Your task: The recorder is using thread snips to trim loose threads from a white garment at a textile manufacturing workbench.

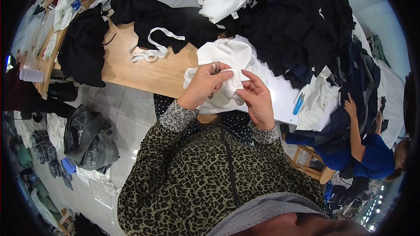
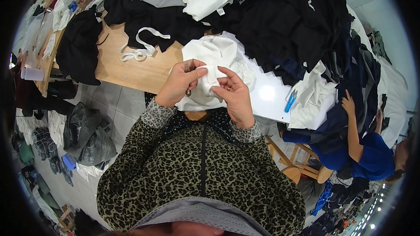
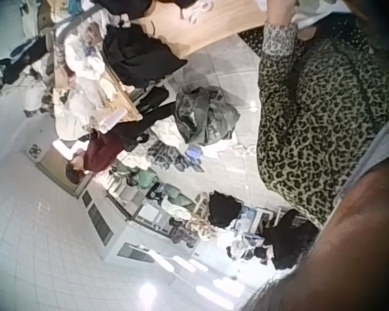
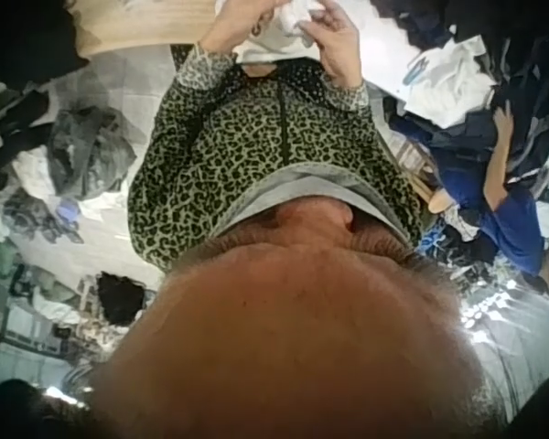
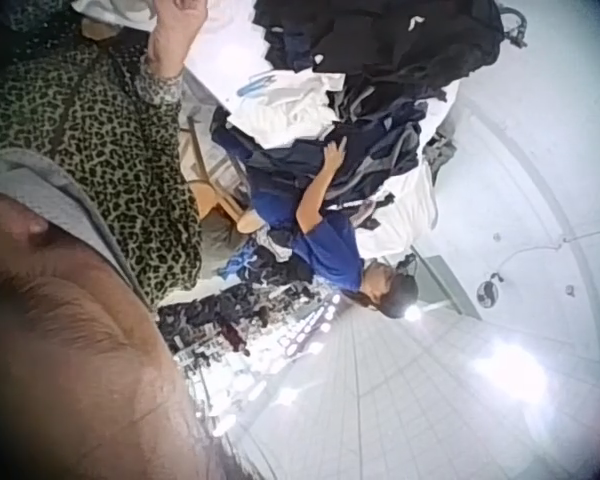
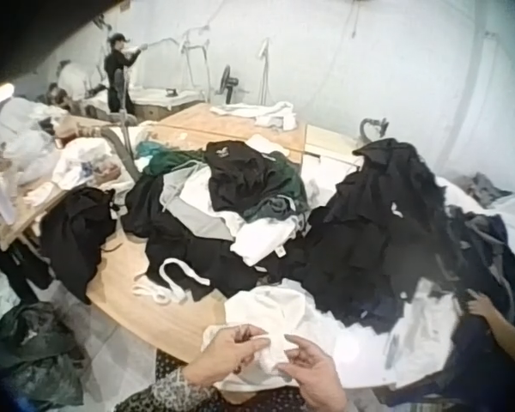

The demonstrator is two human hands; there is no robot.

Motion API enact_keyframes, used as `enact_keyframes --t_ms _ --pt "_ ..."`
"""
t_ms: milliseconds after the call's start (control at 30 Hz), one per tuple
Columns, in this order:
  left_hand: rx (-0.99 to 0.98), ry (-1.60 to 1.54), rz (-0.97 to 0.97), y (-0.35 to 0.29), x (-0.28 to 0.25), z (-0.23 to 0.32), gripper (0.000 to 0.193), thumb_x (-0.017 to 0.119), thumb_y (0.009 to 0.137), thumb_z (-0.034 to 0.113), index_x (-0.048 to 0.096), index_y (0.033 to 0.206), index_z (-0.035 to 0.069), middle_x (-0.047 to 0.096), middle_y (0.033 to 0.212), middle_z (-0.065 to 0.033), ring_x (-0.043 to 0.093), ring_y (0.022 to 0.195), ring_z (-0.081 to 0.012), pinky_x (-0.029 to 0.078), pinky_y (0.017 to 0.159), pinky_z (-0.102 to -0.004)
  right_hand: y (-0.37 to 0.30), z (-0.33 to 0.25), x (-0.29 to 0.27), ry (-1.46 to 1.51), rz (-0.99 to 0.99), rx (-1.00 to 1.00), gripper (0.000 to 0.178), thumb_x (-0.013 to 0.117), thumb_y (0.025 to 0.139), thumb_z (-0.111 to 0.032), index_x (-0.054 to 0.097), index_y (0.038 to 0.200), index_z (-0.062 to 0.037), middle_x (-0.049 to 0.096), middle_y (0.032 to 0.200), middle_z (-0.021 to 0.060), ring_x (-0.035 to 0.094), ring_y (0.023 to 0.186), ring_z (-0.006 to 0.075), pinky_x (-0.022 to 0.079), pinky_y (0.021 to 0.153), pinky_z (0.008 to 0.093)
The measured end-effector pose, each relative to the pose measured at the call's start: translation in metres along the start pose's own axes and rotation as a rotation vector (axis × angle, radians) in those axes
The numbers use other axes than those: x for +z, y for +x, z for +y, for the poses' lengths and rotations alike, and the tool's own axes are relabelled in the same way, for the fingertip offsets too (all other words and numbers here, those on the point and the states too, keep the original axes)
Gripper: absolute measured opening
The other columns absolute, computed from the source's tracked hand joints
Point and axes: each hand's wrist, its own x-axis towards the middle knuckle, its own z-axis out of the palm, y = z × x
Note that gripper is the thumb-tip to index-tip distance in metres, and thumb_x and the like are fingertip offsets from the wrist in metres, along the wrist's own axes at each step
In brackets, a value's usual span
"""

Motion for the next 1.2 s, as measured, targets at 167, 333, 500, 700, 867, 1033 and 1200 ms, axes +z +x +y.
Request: enact_keyframes --t_ms 167,333,500,700,867,1033,1200 --pt "0.325 0.241 0.120 0.001 -0.004 -0.011 0.014 0.062 0.084 0.011 0.058 0.091 0.000 0.054 0.073 0.0028 0.044 0.060 -0.0021 0.037 0.053 -0.0170 -0.003 -0.003 -0.007 -0.027 -0.175 0.093 0.050 0.062 0.077 0.008 0.046 0.123 0.0005 0.056 0.088 0.0029 0.054 0.078 0.0071 0.047 0.073 0.0174" --pt "0.448 0.439 0.183 -0.001 -0.004 -0.008 0.015 0.063 0.083 0.010 0.059 0.092 -0.002 0.057 0.075 0.0022 0.048 0.068 -0.0039 0.041 0.062 -0.0187 -0.002 -0.006 -0.009 0.008 -0.191 0.165 0.045 0.061 0.078 0.007 0.048 0.120 0.0012 0.058 0.090 0.0042 0.056 0.078 0.0076 0.047 0.072 0.0178" --pt "0.510 0.494 0.079 -0.004 0.006 0.001 0.016 0.064 0.082 0.011 0.060 0.092 -0.001 0.056 0.076 0.0029 0.046 0.067 -0.0022 0.039 0.060 -0.0173 0.001 0.008 -0.013 0.016 -0.120 0.244 0.032 0.059 0.082 0.002 0.052 0.113 0.0021 0.061 0.093 0.0070 0.059 0.080 0.0105 0.050 0.073 0.0225" --pt "0.088 0.165 0.182 -0.024 0.007 -0.016 0.020 0.064 0.084 0.020 0.060 0.093 0.001 0.051 0.069 0.0059 0.040 0.056 -0.0002 0.031 0.048 -0.0139 -0.002 0.013 0.004 0.254 0.029 0.156 0.016 0.054 0.088 -0.008 0.057 0.102 0.0008 0.062 0.091 0.0068 0.060 0.080 0.0128 0.051 0.071 0.0270" --pt "-0.027 -0.037 0.141 -0.027 0.017 -0.020 0.019 0.062 0.086 0.021 0.059 0.088 0.003 0.051 0.068 0.0062 0.038 0.055 0.0011 0.027 0.045 -0.0140 -0.005 0.025 0.008 0.308 0.071 0.159 0.011 0.054 0.089 -0.010 0.057 0.095 -0.0015 0.061 0.088 0.0043 0.059 0.078 0.0114 0.050 0.069 0.0268" --pt "0.063 -0.053 0.120 -0.025 0.020 -0.024 0.015 0.062 0.085 0.018 0.058 0.086 0.004 0.051 0.069 0.0058 0.039 0.056 0.0001 0.030 0.046 -0.0153 -0.010 0.024 0.015 0.227 0.141 0.073 0.009 0.056 0.088 -0.010 0.059 0.090 -0.0014 0.061 0.086 0.0038 0.058 0.076 0.0103 0.050 0.068 0.0260" --pt "0.596 0.486 0.244 -0.018 0.015 -0.047 0.014 0.062 0.084 0.013 0.057 0.083 0.001 0.052 0.070 0.0037 0.043 0.059 -0.0028 0.035 0.050 -0.0175 -0.014 0.033 0.006 0.063 0.126 -0.041 0.009 0.058 0.088 -0.010 0.060 0.085 -0.0008 0.062 0.084 0.0035 0.057 0.074 0.0098 0.050 0.066 0.0258"
